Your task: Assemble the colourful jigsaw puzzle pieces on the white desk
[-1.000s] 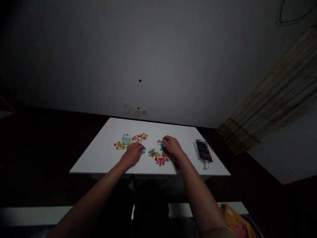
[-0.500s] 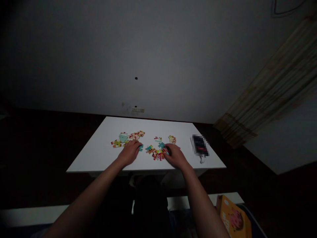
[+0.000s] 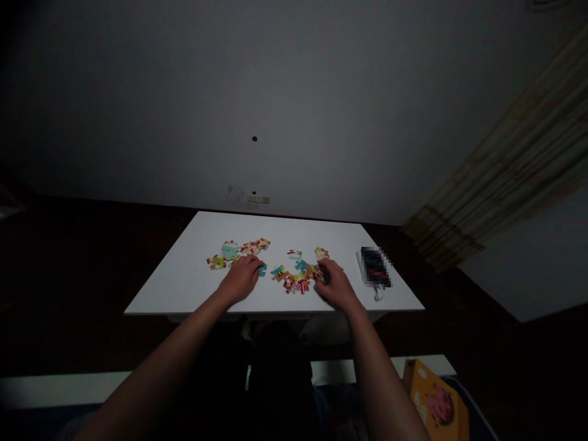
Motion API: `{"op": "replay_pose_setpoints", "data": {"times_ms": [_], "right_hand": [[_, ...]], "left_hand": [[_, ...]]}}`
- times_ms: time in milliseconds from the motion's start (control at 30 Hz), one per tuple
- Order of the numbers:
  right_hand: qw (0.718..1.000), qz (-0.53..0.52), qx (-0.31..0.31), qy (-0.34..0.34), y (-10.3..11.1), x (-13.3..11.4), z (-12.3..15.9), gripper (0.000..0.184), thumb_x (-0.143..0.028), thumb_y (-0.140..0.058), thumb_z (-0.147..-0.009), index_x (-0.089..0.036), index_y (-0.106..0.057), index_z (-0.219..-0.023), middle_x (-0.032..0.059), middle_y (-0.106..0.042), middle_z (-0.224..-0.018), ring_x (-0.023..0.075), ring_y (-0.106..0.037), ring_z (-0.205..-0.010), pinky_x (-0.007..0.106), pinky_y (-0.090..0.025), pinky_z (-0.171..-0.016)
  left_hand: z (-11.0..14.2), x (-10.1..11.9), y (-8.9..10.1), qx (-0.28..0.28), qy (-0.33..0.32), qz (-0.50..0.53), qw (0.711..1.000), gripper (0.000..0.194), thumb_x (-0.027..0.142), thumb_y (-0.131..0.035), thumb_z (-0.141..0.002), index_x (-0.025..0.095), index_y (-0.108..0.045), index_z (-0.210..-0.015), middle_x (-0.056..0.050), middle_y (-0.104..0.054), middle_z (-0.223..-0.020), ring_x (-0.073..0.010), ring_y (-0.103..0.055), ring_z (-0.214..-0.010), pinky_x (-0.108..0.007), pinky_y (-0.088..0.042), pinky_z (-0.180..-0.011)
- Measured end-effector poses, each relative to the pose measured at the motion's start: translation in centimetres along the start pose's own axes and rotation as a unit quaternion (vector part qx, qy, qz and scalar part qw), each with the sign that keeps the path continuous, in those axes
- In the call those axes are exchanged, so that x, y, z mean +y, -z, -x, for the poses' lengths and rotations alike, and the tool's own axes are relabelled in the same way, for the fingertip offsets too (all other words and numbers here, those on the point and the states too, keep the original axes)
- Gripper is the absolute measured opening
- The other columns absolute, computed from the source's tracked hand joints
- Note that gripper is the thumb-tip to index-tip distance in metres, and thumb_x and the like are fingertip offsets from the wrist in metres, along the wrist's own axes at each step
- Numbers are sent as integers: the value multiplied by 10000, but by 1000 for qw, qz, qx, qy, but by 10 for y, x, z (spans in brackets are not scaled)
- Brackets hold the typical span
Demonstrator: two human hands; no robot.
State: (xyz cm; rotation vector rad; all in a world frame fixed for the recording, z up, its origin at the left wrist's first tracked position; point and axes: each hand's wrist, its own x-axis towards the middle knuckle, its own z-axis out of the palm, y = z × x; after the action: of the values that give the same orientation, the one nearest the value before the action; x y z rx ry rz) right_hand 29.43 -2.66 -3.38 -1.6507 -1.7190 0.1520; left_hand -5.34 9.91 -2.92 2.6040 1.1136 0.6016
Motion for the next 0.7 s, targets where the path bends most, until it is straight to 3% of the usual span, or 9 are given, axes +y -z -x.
{"op": "replay_pose_setpoints", "data": {"times_ms": [133, 233, 333, 533, 700], "right_hand": [[998, 8, -56, 3, 1, 5, 3, 645, -231, -665, -735, -216, -690, -1379, 134, -731, -1394, 324, -686, -1302, 488, -499, -1208], [998, 5, -61, -5, -1, 0, 1, 513, -279, -638, -856, -209, -718, -1358, 137, -756, -1371, 311, -706, -1263, 472, -520, -1170], [996, 69, -44, -37, -4, -14, -9, 395, -388, -591, -1019, -203, -751, -1329, 154, -779, -1355, 323, -691, -1283, 469, -490, -1177], [964, 227, -120, -63, -11, -38, -35, 380, -441, -645, -1055, -171, -806, -1269, 193, -807, -1259, 359, -706, -1227, 449, -490, -1100], [984, 109, -129, -61, -17, -32, -49, 285, -380, -709, -1008, -203, -832, -1196, 146, -826, -1236, 309, -754, -1142, 406, -534, -1014]], "left_hand": [[1, 2, 2, -1, 3, -2, 1000, 349, 203, -527, -1096, 209, -741, -1371, -132, -692, -1355, -315, -610, -1266, -504, -487, -1147], [0, 2, 2, -1, 2, 2, 1000, 341, 197, -537, -1094, 209, -740, -1368, -125, -696, -1352, -308, -613, -1268, -494, -484, -1160], [0, 1, 1, 0, -1, 2, 1000, 340, 191, -547, -1087, 193, -742, -1366, -134, -703, -1340, -317, -619, -1262, -501, -492, -1152], [0, -1, -1, 14, -9, 7, 1000, 324, 197, -552, -1082, 195, -759, -1332, -146, -715, -1323, -333, -632, -1248, -531, -509, -1139], [0, 0, -1, 16, -7, 12, 1000, 324, 189, -562, -1076, 176, -759, -1334, -146, -714, -1303, -333, -636, -1241, -519, -511, -1137]]}}
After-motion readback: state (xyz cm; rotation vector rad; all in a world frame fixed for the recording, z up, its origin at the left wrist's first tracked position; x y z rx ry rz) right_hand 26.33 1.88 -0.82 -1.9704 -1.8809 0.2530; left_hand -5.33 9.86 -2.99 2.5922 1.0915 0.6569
